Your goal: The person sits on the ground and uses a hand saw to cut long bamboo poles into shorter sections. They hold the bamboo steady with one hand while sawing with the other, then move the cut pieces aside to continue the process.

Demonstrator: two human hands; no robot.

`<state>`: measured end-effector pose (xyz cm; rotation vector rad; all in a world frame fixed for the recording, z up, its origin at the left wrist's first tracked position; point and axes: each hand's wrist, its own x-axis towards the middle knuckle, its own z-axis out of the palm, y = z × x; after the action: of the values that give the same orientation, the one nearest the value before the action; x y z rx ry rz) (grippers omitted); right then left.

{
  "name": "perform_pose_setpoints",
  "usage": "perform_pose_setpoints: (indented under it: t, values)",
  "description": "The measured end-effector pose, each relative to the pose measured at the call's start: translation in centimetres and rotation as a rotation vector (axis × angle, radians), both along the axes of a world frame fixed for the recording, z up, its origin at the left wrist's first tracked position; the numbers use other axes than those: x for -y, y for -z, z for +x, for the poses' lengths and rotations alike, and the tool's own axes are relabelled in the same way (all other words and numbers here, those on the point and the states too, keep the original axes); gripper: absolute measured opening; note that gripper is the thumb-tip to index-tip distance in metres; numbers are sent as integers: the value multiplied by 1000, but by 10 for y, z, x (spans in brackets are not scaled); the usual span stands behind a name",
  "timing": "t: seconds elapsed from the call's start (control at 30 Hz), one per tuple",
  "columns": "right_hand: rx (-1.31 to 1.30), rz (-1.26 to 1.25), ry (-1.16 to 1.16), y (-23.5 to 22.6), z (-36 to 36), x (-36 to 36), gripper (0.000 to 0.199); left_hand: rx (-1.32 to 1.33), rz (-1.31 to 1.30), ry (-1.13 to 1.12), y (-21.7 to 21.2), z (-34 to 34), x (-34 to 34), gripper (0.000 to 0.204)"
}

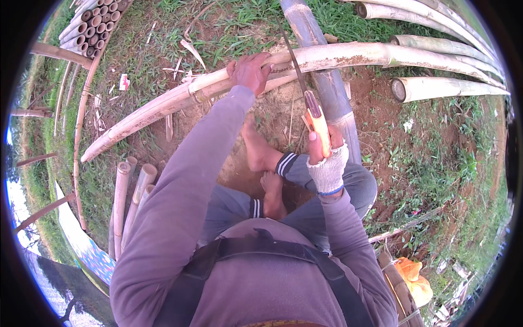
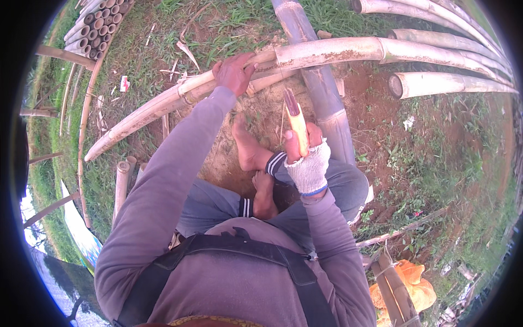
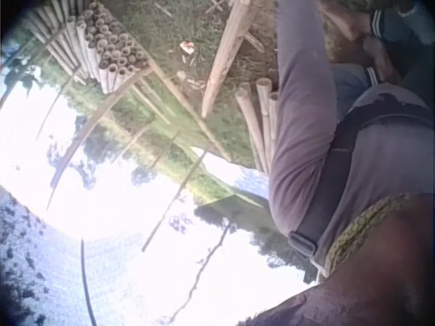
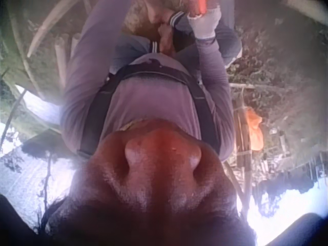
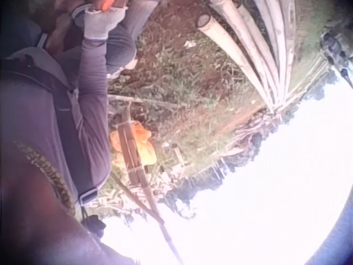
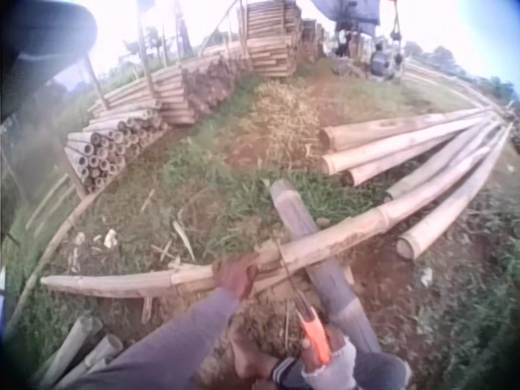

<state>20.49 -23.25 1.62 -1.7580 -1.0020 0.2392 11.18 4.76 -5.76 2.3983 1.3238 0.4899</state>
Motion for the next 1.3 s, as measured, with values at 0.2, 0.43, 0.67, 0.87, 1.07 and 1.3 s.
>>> perform_pose_setpoints:
  t: [0.2,0.43,0.67,0.87,1.07,1.3]
  values:
    - [69,58,-4,17,-6,8,29,18,4,10,3,0,-1,44]
    - [65,-12,30,3,0,-5,29,32,-7,-6,2,5,-10,42]
    - [51,-41,66,9,-2,3,28,55,3,-2,-2,1,1,38]
    - [-60,-43,3,1,2,-11,34,134,210,181,-10,-56,45,32]
    - [105,67,-100,20,9,0,47,-98,-80,232,65,-137,88,43]
    - [5,62,8,-3,-4,-19,53,42,351,56,7,-129,22,82]
